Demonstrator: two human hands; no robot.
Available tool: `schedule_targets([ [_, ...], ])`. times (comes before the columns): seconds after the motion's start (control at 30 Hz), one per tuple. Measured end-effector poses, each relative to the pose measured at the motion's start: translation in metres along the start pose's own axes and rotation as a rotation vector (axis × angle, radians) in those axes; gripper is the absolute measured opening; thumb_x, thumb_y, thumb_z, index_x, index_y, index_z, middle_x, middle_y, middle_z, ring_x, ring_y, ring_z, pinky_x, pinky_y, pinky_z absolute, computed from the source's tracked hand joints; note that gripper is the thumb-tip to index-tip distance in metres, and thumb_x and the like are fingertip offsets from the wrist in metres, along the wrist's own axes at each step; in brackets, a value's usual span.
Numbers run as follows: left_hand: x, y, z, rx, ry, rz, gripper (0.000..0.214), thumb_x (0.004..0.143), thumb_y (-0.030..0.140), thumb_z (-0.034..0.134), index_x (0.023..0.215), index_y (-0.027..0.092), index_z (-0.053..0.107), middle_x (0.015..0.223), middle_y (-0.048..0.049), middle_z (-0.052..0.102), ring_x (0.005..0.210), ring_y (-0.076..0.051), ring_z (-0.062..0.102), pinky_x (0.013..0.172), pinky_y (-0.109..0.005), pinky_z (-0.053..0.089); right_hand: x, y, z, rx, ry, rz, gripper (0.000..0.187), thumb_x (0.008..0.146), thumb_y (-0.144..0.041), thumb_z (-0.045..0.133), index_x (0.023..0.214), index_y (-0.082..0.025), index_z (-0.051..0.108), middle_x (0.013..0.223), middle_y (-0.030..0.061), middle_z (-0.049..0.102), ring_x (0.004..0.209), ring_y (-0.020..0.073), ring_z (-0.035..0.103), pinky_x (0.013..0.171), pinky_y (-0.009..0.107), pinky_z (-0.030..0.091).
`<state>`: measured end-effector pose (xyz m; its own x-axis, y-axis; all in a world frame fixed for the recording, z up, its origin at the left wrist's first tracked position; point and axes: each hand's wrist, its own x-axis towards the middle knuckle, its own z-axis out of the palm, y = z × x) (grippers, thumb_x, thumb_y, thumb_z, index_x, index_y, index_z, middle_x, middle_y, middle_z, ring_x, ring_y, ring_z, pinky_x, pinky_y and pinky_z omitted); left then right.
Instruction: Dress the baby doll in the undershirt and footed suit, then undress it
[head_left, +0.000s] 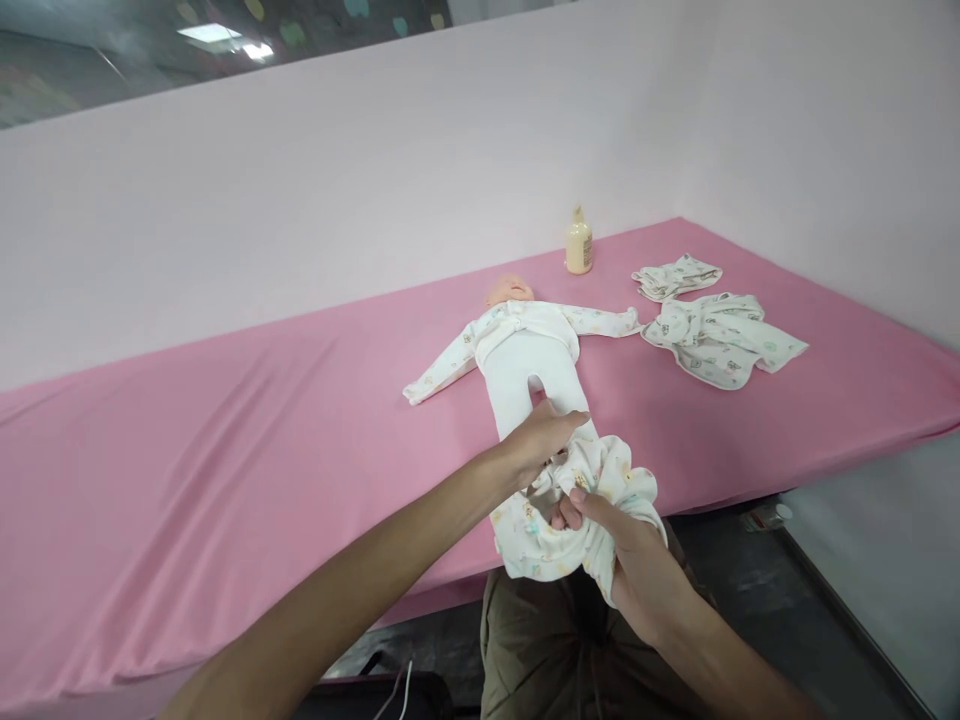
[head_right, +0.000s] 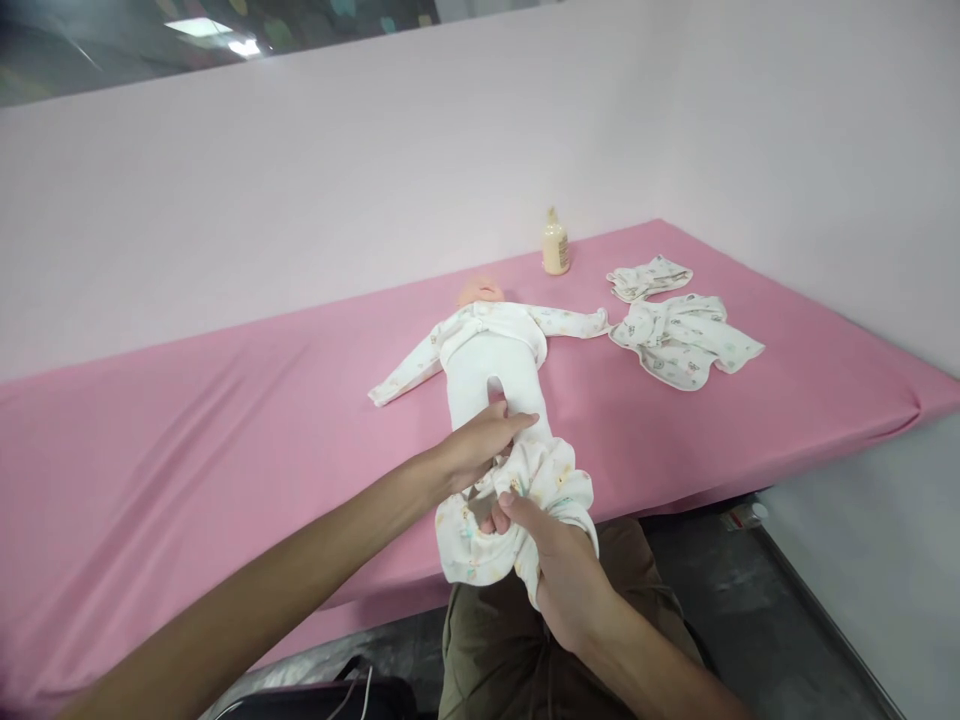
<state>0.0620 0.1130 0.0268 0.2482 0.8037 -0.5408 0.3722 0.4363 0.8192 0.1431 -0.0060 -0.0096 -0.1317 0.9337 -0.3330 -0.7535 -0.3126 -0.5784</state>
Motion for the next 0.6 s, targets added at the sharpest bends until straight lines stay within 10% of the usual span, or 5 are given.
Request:
schedule_targets([
  [0.17,0.006,0.001,0.006,0.139,0.066,-0.029,0.039,0.074,0.032,0.073,0.097,0.018,0.045,0.075,0.0013,0.049,0.064,-0.014,0.05,0.055,-0.024,0.041,-0.004,0.002,0.001,-0.027,-0.026,-0.019,0.029,0.068,-0.04,0.085,0.075,-0.016,0.071,0.08,0.0059,0.069,0.086,0.0212,0.063,0.085,0.034,0.049],
  [0.6,0.009,0.002,0.007,-0.556,-0.075,0.101,0.013,0.08,0.007,0.061,0.089,0.014,0.055,0.074,-0.0014,0.059,0.065,-0.008,0.058,0.062,-0.016,0.051,-0.013,0.013,-0.013,-0.078,0.018,-0.072,0.028,0.069,-0.043,0.082,0.078,-0.018,0.073,0.084,0.0067,0.073,0.094,0.0244,0.067,0.101,0.042,0.048],
])
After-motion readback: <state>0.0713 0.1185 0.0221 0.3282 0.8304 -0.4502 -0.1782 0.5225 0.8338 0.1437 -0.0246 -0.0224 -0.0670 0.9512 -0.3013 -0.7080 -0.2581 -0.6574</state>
